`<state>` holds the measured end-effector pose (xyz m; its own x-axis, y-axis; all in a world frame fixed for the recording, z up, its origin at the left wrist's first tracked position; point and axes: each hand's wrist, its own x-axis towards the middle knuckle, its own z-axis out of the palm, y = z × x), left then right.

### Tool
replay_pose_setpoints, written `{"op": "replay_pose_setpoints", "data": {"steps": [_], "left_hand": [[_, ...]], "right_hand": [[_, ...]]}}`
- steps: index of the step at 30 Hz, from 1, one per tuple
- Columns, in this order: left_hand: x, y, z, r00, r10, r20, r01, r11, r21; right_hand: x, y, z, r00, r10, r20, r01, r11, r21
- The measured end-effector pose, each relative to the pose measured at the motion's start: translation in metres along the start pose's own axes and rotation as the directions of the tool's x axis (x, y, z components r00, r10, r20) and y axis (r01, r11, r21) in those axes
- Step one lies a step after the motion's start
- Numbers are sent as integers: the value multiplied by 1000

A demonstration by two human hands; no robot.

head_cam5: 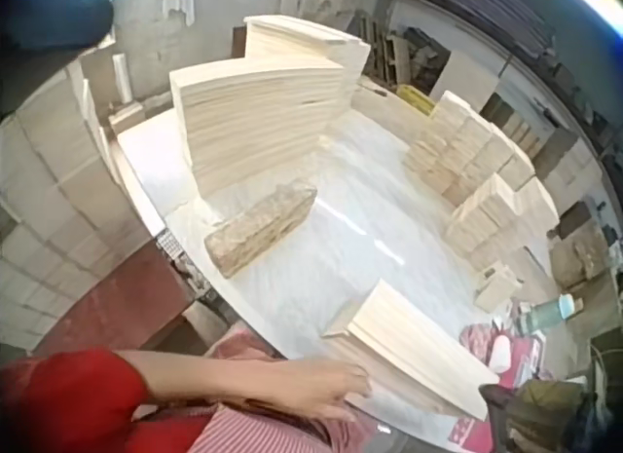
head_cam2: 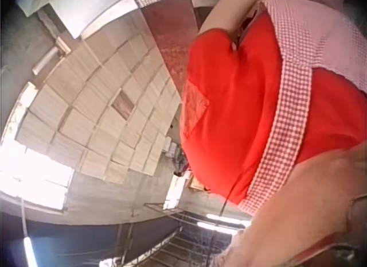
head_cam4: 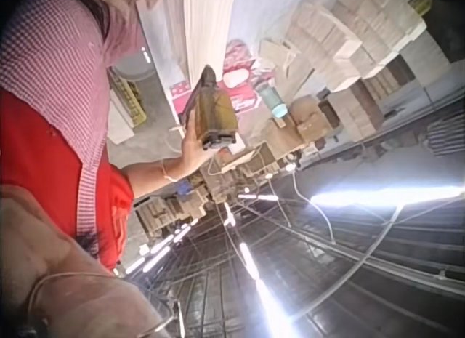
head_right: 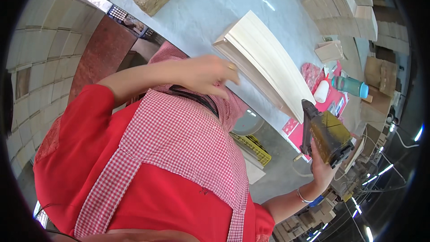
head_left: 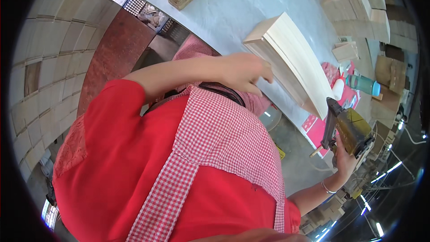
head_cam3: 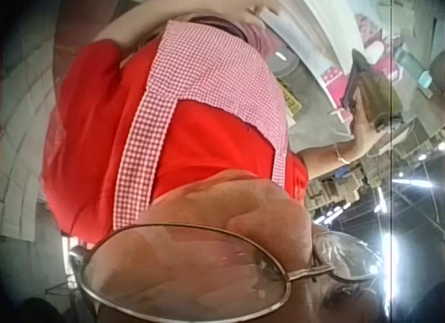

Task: Assembling wooden boxes by applying wood glue to joints and securing them with a pneumatic nail gun.

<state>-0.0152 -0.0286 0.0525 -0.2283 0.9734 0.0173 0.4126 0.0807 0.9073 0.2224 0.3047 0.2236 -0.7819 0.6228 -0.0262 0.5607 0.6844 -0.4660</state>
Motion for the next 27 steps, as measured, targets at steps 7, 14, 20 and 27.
{"op": "replay_pose_setpoints", "data": {"steps": [7, 14, 20, 27], "left_hand": [[-16, -43, -76, 869, 110, -482, -87, 994, 69], [17, -70, -73, 884, 174, -435, -177, 984, 34], [26, -77, -74, 876, 228, -425, -257, 966, -11], [31, -76, -70, 859, 213, -466, -292, 951, -104]], "right_hand": [[15, -61, 11, 989, 81, 121, -58, 982, -180], [32, -83, 17, 979, -80, 188, 109, 983, -150], [44, -118, 28, 913, -290, 286, 325, 942, -83], [69, -156, 47, 799, -377, 469, 460, 885, -71]]}}
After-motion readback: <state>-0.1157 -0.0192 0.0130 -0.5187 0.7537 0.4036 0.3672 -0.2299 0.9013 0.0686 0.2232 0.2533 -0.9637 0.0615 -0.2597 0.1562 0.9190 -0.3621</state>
